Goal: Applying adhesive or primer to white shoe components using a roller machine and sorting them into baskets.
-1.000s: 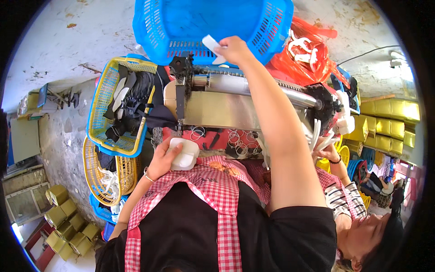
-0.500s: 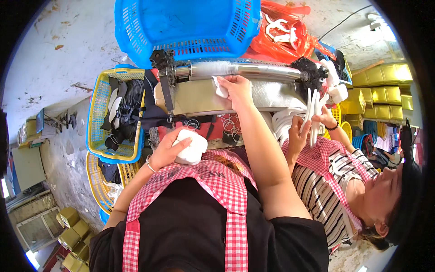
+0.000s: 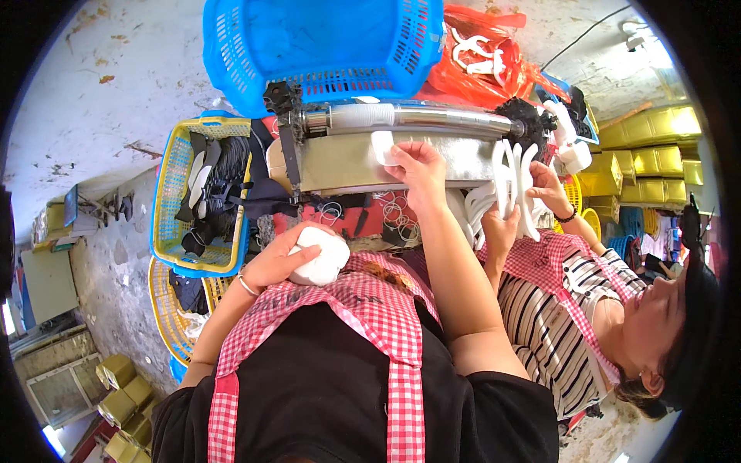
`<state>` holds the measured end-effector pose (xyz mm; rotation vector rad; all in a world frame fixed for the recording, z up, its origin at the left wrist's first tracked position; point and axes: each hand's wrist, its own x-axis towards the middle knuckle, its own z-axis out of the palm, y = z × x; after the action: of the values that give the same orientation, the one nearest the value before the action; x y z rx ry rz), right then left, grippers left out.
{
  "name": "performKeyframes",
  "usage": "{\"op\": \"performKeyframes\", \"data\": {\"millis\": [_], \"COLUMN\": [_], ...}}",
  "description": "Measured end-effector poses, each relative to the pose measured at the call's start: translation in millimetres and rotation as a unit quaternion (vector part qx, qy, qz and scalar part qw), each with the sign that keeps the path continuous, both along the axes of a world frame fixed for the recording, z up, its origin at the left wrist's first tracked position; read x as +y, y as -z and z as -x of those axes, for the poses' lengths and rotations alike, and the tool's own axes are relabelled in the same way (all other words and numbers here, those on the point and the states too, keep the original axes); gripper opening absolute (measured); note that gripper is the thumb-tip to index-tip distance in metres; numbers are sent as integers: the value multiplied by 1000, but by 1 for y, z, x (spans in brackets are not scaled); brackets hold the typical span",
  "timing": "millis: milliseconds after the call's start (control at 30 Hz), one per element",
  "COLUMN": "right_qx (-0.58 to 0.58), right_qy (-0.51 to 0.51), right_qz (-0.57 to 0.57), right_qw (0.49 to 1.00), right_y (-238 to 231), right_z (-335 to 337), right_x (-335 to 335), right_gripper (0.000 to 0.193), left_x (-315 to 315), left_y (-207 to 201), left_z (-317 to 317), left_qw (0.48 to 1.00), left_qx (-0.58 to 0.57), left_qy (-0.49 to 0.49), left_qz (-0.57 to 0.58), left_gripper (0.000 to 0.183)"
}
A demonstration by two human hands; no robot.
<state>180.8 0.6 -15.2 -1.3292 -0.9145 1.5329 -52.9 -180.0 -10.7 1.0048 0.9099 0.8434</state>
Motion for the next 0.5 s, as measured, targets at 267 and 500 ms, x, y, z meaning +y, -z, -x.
{"op": "performKeyframes", "data": {"millis": [267,500], "right_qx": [-92,-304], "right_qy": [-22,-269], "right_qz": [-15,-256], "right_qw": [995,877], "right_y": [22,-19], "right_z": [49,34], "right_x": [27,-38], "right_gripper": [16,18], "left_x": [12,44], "left_y": [2,1], "left_z": [-9,-8], "left_qw": [995,973], "left_qx": [89,103], "left_qy": [-53,-194], "left_qz": [-11,-74], "left_gripper": [28,29]}}
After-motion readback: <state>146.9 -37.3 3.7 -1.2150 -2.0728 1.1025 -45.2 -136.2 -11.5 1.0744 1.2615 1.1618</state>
